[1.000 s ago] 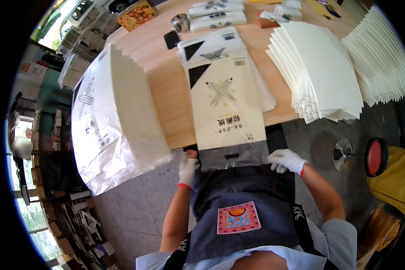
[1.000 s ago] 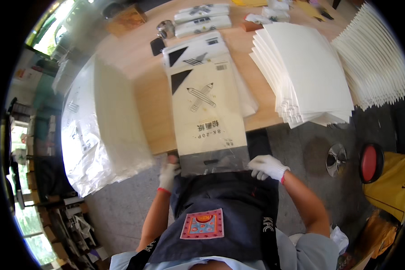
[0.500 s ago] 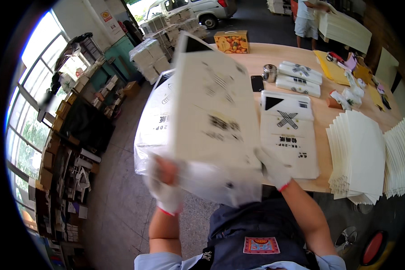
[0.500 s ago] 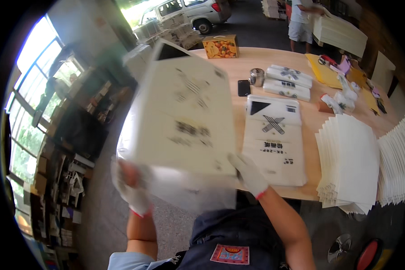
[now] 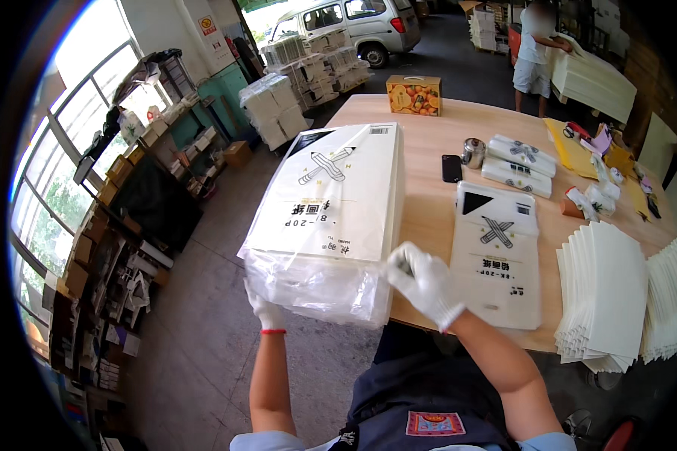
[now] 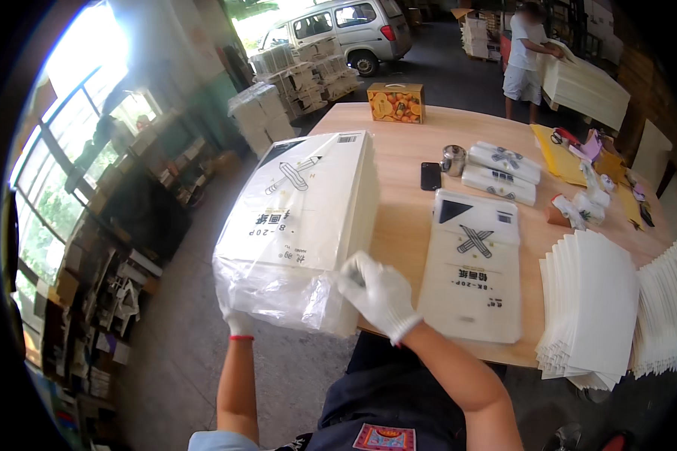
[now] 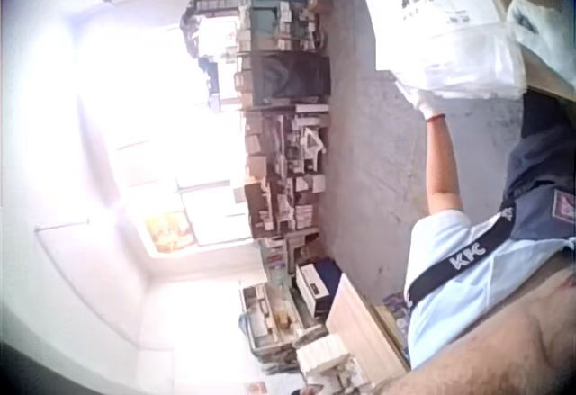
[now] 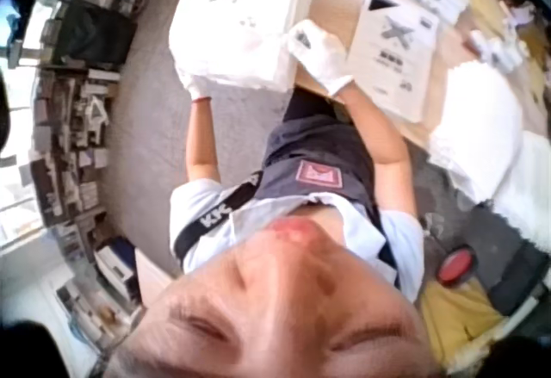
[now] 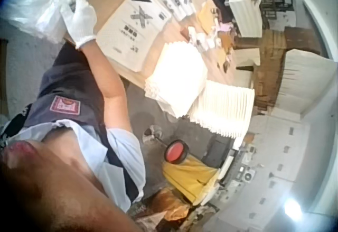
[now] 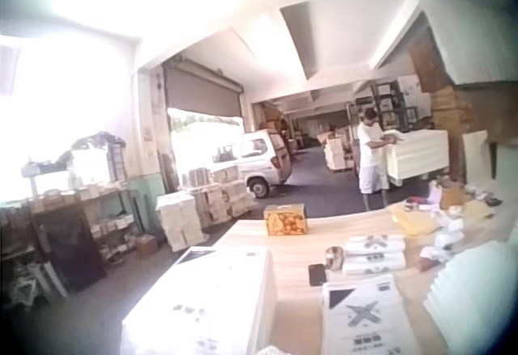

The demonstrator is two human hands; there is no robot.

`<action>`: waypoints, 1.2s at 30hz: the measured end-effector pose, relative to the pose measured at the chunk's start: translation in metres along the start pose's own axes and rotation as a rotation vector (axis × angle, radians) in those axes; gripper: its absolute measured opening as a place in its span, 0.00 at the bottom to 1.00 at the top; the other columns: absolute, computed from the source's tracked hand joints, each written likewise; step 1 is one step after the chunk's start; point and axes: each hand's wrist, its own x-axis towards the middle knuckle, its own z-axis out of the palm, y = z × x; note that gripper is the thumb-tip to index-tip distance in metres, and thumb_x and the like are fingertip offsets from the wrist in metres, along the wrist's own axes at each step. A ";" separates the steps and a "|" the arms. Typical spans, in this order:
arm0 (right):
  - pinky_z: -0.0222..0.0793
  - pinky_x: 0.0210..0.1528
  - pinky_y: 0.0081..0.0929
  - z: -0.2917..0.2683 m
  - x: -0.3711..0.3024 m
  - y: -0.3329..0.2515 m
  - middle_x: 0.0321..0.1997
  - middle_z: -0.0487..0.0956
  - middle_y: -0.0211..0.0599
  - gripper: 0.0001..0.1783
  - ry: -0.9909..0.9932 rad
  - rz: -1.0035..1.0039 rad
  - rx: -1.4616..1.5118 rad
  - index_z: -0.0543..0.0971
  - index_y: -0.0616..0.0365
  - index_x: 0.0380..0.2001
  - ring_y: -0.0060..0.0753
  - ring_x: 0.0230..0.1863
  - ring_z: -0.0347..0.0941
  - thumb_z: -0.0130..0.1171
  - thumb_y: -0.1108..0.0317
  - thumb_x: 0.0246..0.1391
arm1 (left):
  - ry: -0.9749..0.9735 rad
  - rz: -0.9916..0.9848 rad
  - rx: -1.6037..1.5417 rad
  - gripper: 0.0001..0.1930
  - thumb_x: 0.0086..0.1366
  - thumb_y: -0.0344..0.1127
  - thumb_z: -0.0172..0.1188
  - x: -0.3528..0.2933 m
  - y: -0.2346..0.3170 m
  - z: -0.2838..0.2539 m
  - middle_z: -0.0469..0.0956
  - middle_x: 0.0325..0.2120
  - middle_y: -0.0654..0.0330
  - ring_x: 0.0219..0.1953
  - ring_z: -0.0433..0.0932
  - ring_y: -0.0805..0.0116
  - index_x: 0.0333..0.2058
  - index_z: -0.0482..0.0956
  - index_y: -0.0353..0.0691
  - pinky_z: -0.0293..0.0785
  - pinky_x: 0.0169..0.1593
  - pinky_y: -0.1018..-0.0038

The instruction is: The person repeatedly picks up stacks of white paper sheets from a table and places them into clear plastic packaging bags. They then fold the top of the bags to seal the contents. The process is repeated continuously with multiple stacks of paper.

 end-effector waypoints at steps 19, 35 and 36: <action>0.52 0.65 0.47 0.051 0.001 0.011 0.67 0.51 0.60 0.38 0.184 -0.525 -0.093 0.59 0.58 0.62 0.63 0.66 0.50 0.62 0.58 0.51 | -0.525 0.084 0.453 0.30 0.69 0.53 0.45 0.051 0.075 0.046 0.67 0.57 0.52 0.57 0.66 0.63 0.58 0.66 0.34 0.58 0.61 0.71; 0.68 0.53 0.35 0.004 -0.218 0.164 0.52 0.75 0.37 0.19 -0.285 0.230 -0.300 0.77 0.48 0.45 0.41 0.51 0.72 0.51 0.53 0.55 | -1.157 -0.129 0.667 0.10 0.61 0.31 0.58 -0.239 -0.078 0.040 0.80 0.37 0.58 0.40 0.79 0.64 0.42 0.76 0.37 0.73 0.42 0.74; 0.69 0.52 0.35 -0.008 -0.234 0.166 0.50 0.76 0.35 0.18 -0.276 0.269 -0.293 0.77 0.49 0.44 0.41 0.50 0.73 0.50 0.53 0.56 | -1.305 0.086 0.683 0.12 0.58 0.29 0.59 -0.246 -0.068 0.068 0.79 0.37 0.55 0.40 0.79 0.59 0.42 0.77 0.41 0.74 0.43 0.71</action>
